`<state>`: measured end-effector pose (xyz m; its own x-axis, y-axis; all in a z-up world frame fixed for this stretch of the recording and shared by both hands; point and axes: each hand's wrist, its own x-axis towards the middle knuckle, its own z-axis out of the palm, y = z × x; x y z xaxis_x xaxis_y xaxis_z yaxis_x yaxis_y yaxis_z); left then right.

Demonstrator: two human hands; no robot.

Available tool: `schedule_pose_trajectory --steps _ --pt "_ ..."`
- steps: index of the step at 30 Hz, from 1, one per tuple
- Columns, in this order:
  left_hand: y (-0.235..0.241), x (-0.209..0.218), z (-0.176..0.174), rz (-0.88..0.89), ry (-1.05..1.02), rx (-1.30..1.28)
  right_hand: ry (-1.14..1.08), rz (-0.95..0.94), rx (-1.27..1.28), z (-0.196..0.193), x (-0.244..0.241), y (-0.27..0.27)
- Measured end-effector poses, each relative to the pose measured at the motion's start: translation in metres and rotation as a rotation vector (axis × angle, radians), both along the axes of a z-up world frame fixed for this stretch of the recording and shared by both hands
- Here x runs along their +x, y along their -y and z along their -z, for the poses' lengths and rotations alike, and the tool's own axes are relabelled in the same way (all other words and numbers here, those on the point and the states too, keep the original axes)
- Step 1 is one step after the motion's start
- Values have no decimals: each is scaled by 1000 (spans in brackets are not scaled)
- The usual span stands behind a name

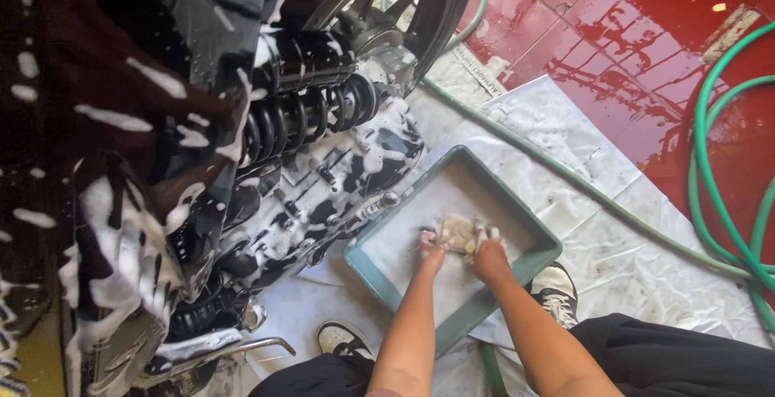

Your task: The person scrubs a black motorcycle with a soapy sponge, focusing on the rear wheel, engine, and seat areas. They repeatedly dip the sponge into a tray of soapy water to continue cleaning the vehicle's body and components.

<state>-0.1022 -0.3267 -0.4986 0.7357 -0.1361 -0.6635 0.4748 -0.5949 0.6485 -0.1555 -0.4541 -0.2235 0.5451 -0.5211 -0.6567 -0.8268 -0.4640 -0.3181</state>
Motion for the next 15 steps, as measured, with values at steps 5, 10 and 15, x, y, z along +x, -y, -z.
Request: schedule_pose_trajectory --steps 5,10,15 --pt "12 -13 23 -272 -191 -134 -25 -35 10 30 -6 -6" --pt "-33 2 -27 -185 -464 -196 234 148 51 177 -54 -10" --pt "-52 14 -52 -66 -415 -231 204 44 -14 178 -54 -12"
